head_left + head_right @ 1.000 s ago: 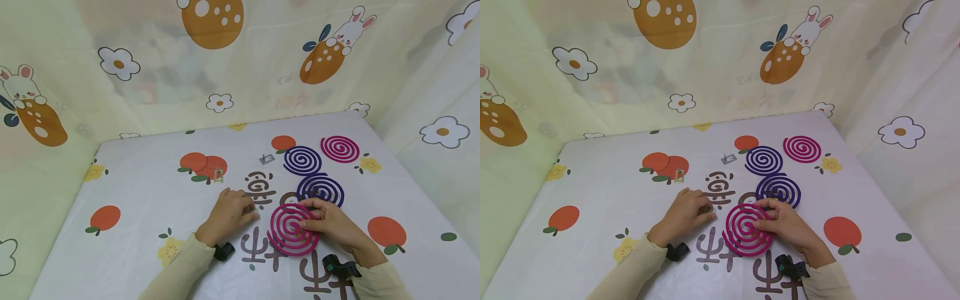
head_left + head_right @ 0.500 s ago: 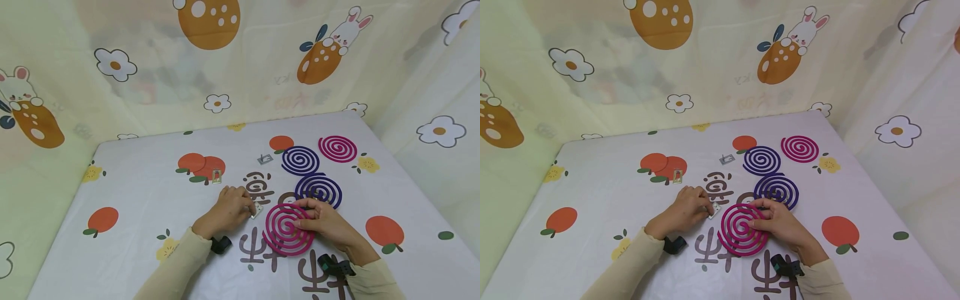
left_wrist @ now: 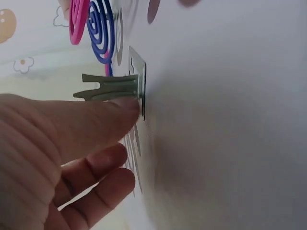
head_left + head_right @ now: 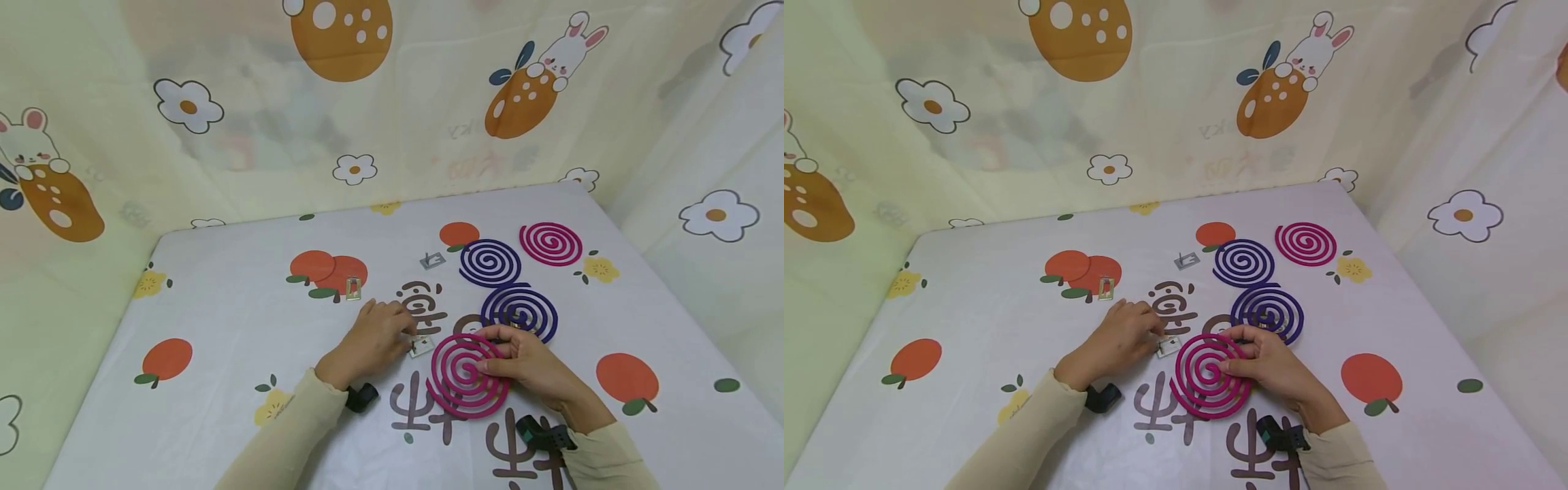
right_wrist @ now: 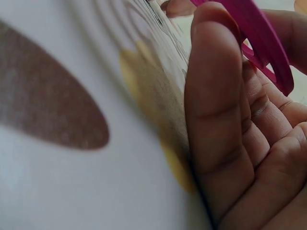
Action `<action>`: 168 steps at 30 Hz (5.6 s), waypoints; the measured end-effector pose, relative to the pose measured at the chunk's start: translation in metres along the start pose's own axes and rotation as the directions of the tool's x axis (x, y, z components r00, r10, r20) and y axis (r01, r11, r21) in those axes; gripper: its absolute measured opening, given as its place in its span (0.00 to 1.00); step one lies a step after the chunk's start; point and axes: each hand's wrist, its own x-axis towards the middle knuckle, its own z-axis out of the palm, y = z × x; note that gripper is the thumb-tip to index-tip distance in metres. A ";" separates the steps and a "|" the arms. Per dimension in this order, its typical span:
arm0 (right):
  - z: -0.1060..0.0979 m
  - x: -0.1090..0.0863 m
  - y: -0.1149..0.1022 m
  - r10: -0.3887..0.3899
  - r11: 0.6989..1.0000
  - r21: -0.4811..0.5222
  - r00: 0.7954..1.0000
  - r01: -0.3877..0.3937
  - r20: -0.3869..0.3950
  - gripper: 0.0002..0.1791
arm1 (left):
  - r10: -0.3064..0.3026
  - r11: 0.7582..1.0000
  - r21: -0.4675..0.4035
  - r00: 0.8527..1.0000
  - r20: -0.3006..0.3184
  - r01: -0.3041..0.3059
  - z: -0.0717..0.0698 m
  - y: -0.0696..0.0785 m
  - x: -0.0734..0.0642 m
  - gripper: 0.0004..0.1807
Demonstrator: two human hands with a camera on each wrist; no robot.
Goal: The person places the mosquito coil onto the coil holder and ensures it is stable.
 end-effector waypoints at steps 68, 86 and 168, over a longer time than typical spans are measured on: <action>0.050 0.061 -0.017 0.058 0.998 0.050 0.977 -0.049 -0.204 0.28 | -0.227 0.956 0.234 0.950 0.215 0.175 0.005 0.015 -0.052 0.45; 0.052 0.066 -0.013 0.023 0.984 0.177 0.976 0.016 -0.216 0.29 | -0.215 0.962 0.208 0.959 0.182 0.176 0.009 0.019 -0.050 0.47; 0.067 0.073 -0.010 0.032 0.987 0.159 0.983 -0.003 -0.181 0.32 | -0.243 0.957 0.210 0.949 0.201 0.200 0.011 0.024 -0.050 0.54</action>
